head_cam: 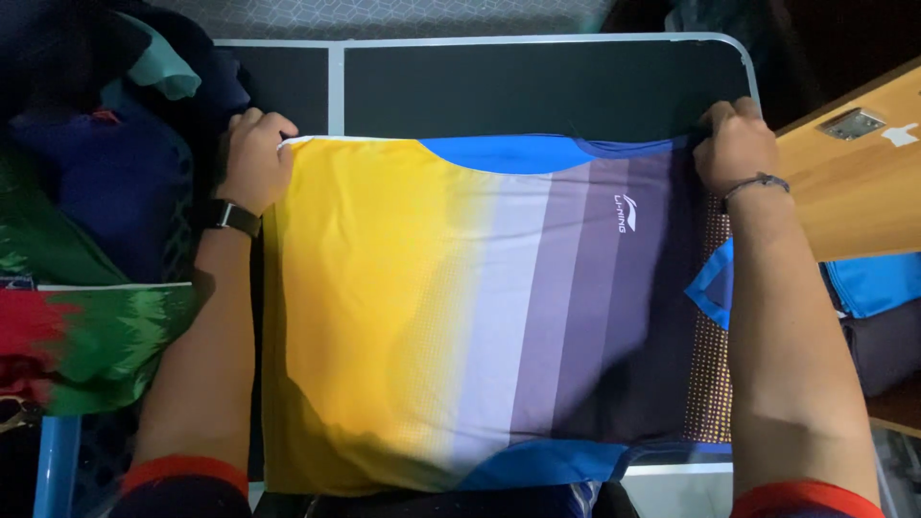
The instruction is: The person folds a multicolored short-sleeved shirt on a black table, smoothing and aligning edges, then places the folded shirt into a wooden cabinet shelf.
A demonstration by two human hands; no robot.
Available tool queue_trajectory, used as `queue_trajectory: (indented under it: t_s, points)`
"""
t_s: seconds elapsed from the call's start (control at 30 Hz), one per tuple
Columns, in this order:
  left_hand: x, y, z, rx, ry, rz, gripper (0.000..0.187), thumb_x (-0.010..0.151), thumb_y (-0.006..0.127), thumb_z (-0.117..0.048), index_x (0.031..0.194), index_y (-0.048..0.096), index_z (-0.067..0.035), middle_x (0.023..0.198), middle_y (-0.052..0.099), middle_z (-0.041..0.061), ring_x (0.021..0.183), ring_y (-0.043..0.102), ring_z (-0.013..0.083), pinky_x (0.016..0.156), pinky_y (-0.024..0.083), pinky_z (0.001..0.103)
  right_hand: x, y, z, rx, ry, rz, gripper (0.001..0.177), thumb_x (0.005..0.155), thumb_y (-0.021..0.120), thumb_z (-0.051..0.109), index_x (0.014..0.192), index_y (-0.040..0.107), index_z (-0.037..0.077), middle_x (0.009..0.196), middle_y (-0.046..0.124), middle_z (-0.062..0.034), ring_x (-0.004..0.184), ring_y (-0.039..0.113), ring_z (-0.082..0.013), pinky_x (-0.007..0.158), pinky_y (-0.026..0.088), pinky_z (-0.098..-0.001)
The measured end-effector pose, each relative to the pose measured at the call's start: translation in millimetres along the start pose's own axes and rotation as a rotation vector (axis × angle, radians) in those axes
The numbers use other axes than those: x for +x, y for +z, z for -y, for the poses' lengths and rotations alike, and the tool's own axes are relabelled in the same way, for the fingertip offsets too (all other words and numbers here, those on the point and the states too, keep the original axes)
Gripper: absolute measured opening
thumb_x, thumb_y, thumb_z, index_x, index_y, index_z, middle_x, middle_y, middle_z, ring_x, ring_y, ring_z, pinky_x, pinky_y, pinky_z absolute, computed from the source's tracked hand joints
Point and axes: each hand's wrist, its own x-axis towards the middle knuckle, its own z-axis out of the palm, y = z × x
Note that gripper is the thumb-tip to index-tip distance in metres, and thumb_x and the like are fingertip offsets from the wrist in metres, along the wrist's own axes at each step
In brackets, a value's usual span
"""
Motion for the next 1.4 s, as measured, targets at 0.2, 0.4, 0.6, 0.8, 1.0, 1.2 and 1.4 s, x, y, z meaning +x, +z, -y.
queue_trajectory:
  t_s: [0.2,0.4,0.6,0.8,1.0,1.2,1.4]
  points:
    - [-5.2,-11.9,-16.9,0.088,-0.009,-0.038,0.014,0.082,0.064,0.001,0.088,0.060,-0.011,0.097,0.055,0.016,0.093,0.054,0.0415,0.074,0.044,0.054,-9.6,-4.8,-7.3,-0.062,-0.075,-0.041,0.038,0.085,0.061,0.011,0.121,0.071,0.009,0.112,0.064,-0.0240,0.091,0.066,-0.0501,0.071,0.055,-0.0589]
    - [-17.3,-39.9,-34.0,0.057,-0.006,-0.132,0.018,0.080,0.059,0.002,0.093,0.061,-0.011,0.098,0.056,0.015,0.095,0.054,0.0421,0.076,0.041,0.056,-37.6,-9.1,-19.3,0.063,-0.156,-0.212,0.030,0.087,0.059,0.004,0.110,0.078,0.007,0.109,0.061,-0.0211,0.087,0.065,-0.0430,0.076,0.055,-0.0509]
    - [-42.7,-62.8,-53.7,-0.098,0.010,-0.253,0.017,0.079,0.051,0.006,0.092,0.060,-0.001,0.096,0.054,0.022,0.093,0.051,0.0435,0.083,0.039,0.054,-69.8,-12.7,-31.1,0.136,-0.166,-0.338,0.023,0.084,0.059,0.004,0.100,0.074,0.011,0.095,0.075,-0.0116,0.086,0.071,-0.0342,0.077,0.054,-0.0447]
    - [-86.2,-85.6,-75.9,-0.184,-0.045,-0.308,0.021,0.081,0.053,0.012,0.096,0.062,0.001,0.098,0.056,0.020,0.091,0.057,0.0412,0.079,0.044,0.050,-115.8,-26.1,-19.1,0.205,-0.066,-0.357,0.021,0.087,0.062,0.004,0.103,0.072,0.011,0.097,0.075,-0.0078,0.082,0.069,-0.0300,0.077,0.053,-0.0419]
    - [-136.3,-106.1,-103.3,-0.226,-0.074,-0.281,0.008,0.099,0.057,0.007,0.100,0.061,0.000,0.101,0.057,0.018,0.098,0.057,0.0379,0.089,0.043,0.046,-157.1,-27.0,-16.5,0.281,-0.012,-0.375,0.019,0.089,0.062,0.002,0.105,0.069,0.008,0.113,0.078,-0.0097,0.092,0.072,-0.0265,0.083,0.054,-0.0393]
    - [-167.7,-122.4,-124.0,-0.215,-0.083,-0.204,0.012,0.095,0.058,0.011,0.099,0.062,0.000,0.101,0.056,0.016,0.094,0.059,0.0329,0.089,0.044,0.042,-184.2,-36.2,-6.2,0.266,-0.110,-0.447,0.019,0.086,0.060,-0.005,0.102,0.067,0.002,0.118,0.078,-0.0169,0.107,0.074,-0.0315,0.090,0.055,-0.0425]
    - [-187.3,-115.2,-118.8,-0.225,-0.135,-0.103,0.020,0.089,0.059,0.012,0.105,0.061,0.000,0.106,0.056,0.015,0.096,0.059,0.0320,0.090,0.045,0.042,-199.4,-31.4,-5.1,0.247,-0.103,-0.449,0.019,0.086,0.060,-0.004,0.102,0.068,0.001,0.117,0.077,-0.0183,0.110,0.073,-0.0331,0.095,0.054,-0.0435]
